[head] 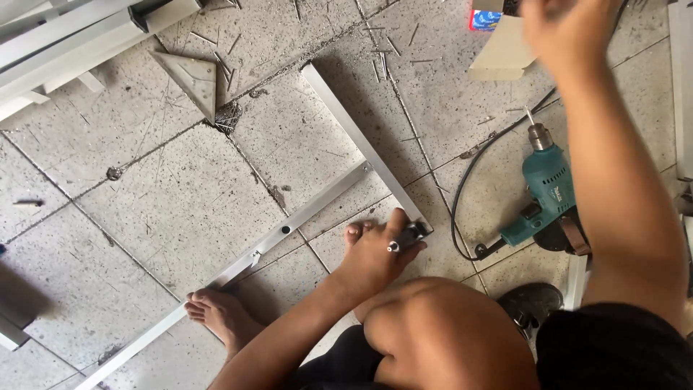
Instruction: Assembling metal frames by aligning aluminum bars, drilling holes with a power drill, and fastening them with a rivet gun.
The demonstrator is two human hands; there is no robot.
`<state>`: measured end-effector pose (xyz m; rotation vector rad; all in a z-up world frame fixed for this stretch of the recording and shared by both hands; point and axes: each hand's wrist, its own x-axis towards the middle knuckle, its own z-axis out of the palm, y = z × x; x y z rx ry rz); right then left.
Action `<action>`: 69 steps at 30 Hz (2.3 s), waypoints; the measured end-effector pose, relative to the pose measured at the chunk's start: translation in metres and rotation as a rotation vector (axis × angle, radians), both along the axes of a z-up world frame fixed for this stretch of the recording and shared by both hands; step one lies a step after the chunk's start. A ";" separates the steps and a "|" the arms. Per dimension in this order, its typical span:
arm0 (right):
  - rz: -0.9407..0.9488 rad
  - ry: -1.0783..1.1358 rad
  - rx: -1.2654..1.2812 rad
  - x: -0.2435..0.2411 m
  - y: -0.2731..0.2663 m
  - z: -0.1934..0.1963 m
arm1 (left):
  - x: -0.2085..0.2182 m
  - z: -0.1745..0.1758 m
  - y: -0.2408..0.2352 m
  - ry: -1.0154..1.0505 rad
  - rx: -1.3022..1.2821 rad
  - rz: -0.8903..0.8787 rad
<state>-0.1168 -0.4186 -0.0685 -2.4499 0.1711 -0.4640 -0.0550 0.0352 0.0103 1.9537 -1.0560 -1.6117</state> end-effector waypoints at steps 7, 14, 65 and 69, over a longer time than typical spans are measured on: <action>0.477 0.315 0.546 0.048 0.266 0.158 | -0.007 -0.059 0.029 -0.454 -0.129 -0.227; 0.557 0.442 0.457 0.059 0.277 0.180 | 0.012 -0.045 0.041 -0.669 -0.113 -0.223; -0.259 0.575 1.031 -0.105 0.335 0.047 | 0.112 -0.186 -0.045 -0.786 -0.835 -0.365; -0.240 0.701 0.879 -0.097 0.334 0.053 | 0.113 -0.175 -0.053 -0.715 -0.805 -0.395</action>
